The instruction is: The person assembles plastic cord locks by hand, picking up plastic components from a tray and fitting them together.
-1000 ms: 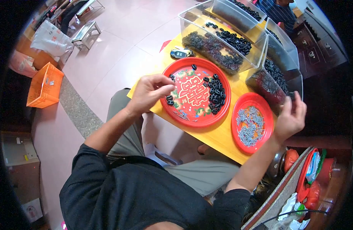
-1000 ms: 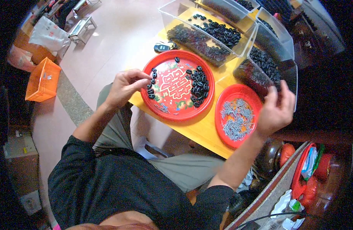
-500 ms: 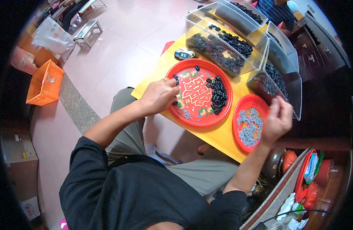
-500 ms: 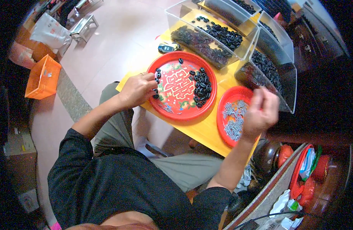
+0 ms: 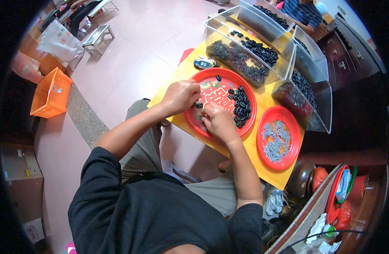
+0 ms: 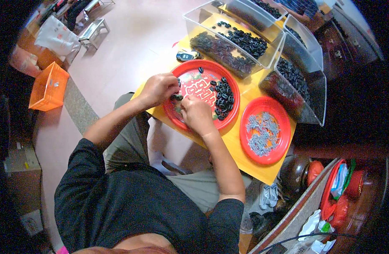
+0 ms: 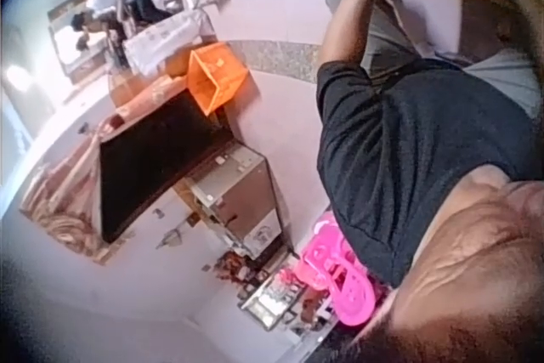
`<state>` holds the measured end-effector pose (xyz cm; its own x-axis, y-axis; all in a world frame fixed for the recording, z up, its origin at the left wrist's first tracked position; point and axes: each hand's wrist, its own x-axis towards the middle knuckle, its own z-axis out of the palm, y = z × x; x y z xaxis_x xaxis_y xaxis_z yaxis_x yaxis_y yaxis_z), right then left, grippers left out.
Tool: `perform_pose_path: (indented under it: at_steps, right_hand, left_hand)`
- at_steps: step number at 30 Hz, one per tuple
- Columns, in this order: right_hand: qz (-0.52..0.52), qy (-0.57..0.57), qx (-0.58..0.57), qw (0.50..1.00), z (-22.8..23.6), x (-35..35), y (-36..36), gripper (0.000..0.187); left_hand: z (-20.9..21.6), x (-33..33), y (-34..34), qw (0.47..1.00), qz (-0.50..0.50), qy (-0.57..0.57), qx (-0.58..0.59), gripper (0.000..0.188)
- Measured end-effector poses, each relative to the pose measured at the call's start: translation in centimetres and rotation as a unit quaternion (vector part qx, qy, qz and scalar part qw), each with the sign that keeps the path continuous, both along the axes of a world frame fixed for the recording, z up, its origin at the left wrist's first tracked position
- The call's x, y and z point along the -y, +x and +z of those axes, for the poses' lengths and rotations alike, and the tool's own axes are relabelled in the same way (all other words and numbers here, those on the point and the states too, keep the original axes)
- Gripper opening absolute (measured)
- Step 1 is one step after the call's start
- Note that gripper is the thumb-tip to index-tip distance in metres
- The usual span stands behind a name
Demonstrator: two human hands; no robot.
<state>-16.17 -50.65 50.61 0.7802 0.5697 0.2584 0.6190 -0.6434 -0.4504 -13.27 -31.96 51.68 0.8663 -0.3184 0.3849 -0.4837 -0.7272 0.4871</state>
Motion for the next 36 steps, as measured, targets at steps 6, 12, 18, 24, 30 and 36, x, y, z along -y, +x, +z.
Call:
perform_pose_path:
  at_steps: [6, 12, 18, 24, 30, 36]
  right_hand:
    - [0.051, -0.017, 0.020, 0.998, -0.4, -1.4, 0.3, 0.008]
    - [0.030, -0.045, 0.007, 0.999, -0.5, -1.3, 0.3, 0.007]
    - [-0.032, -0.012, 0.004, 0.999, 0.9, -0.8, 1.5, 0.011]
    - [-0.018, -0.078, 0.028, 0.996, 0.1, -1.5, 2.1, 0.015]
    - [-0.077, -0.084, 0.019, 0.993, 0.9, 1.3, 0.8, 0.016]
    - [-0.131, 0.055, -0.013, 0.990, 2.0, 4.2, -0.8, 0.016]
  left_hand:
    - [0.8, -2.9, -0.8, 0.991, 0.062, -0.116, -0.020, 0.008]
    - [0.5, -3.1, -1.7, 0.987, 0.044, -0.138, -0.071, 0.007]
    - [0.3, -2.8, -1.7, 0.989, 0.045, -0.117, -0.074, 0.007]
    - [0.2, -2.7, -2.2, 0.989, 0.047, -0.118, -0.076, 0.005]
    - [0.4, -1.7, -2.1, 0.997, -0.004, 0.079, 0.015, 0.008]
    - [-0.2, 0.7, -1.2, 0.982, -0.018, 0.190, -0.013, 0.013]
